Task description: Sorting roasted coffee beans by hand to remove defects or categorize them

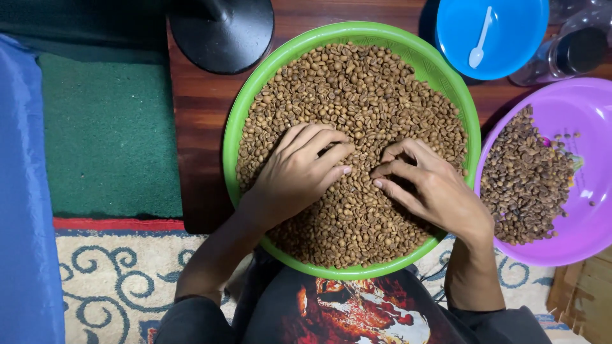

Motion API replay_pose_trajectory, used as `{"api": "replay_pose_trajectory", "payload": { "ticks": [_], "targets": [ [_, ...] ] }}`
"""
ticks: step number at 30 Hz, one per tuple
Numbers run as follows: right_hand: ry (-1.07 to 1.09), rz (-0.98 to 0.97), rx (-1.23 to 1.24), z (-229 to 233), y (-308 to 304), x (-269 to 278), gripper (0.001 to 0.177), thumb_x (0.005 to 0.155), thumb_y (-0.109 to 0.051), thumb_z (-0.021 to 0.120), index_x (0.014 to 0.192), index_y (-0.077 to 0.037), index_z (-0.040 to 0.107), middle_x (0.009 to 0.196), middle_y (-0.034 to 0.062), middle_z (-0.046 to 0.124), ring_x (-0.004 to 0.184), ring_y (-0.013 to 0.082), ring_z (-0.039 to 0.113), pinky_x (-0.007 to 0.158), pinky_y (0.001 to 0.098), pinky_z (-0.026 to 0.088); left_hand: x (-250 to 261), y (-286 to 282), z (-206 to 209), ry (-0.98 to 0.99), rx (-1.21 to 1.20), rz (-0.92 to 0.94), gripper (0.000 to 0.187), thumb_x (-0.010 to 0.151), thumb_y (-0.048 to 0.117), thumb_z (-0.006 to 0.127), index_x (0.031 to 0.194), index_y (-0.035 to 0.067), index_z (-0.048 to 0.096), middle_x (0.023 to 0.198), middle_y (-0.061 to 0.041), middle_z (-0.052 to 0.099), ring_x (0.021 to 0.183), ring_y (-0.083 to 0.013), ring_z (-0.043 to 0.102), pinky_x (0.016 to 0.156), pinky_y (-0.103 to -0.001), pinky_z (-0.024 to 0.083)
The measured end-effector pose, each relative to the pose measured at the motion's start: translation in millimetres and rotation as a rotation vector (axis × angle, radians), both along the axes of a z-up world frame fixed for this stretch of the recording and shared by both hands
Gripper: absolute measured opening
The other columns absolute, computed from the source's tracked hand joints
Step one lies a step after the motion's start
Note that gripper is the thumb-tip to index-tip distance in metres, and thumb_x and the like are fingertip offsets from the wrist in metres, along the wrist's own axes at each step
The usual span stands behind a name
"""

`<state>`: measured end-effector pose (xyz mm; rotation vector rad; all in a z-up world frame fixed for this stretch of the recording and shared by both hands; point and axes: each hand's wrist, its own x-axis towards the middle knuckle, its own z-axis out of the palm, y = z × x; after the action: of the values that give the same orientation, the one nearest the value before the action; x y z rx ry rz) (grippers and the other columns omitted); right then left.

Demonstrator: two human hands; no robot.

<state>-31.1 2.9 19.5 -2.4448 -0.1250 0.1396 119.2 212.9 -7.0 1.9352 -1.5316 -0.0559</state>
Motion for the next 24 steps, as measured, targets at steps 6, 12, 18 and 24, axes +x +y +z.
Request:
{"api": "replay_pose_trajectory", "payload": {
  "ticks": [6,12,18,24],
  "targets": [
    [-0.002,0.007,-0.034,-1,0,-3,0.032,0.099,-0.031,0.063,0.119,-0.01,0.075,0.115,0.0107,0.058,0.109,0.0272,0.059,0.098,0.0436,0.046,3,1,2,0.008,-0.015,-0.024,0.021,0.101,0.019,0.067,0.118,0.007,0.068,0.118,-0.01,0.066,0.113,-0.0286,0.061,0.1,-0.044,0.045],
    [-0.028,0.009,-0.086,-3,6,-4,0.018,0.101,-0.025,0.062,0.109,-0.011,0.069,0.112,0.0105,0.055,0.104,0.0278,0.059,0.094,0.0423,0.047,3,2,4,0.03,-0.009,-0.035,0.02,0.102,0.019,0.065,0.117,0.006,0.068,0.117,-0.01,0.065,0.113,-0.0287,0.06,0.099,-0.044,0.044],
    [-0.182,-0.097,-0.026,-2,6,-9,0.017,0.098,-0.023,0.068,0.107,-0.008,0.071,0.114,0.0106,0.062,0.106,0.0272,0.061,0.096,0.0409,0.047,4,3,4,0.076,-0.039,-0.069,0.019,0.103,0.019,0.063,0.115,0.006,0.069,0.116,-0.01,0.065,0.113,-0.0288,0.06,0.099,-0.044,0.044],
    [-0.33,-0.279,0.181,-1,11,-9,0.013,0.093,-0.005,0.077,0.102,0.004,0.072,0.1,0.0159,0.075,0.09,0.0265,0.071,0.087,0.036,0.053,5,8,0,0.247,-0.027,-0.197,0.013,0.092,0.017,0.069,0.104,0.013,0.072,0.12,-0.004,0.067,0.119,-0.0266,0.06,0.12,-0.055,0.031]
  ]
}}
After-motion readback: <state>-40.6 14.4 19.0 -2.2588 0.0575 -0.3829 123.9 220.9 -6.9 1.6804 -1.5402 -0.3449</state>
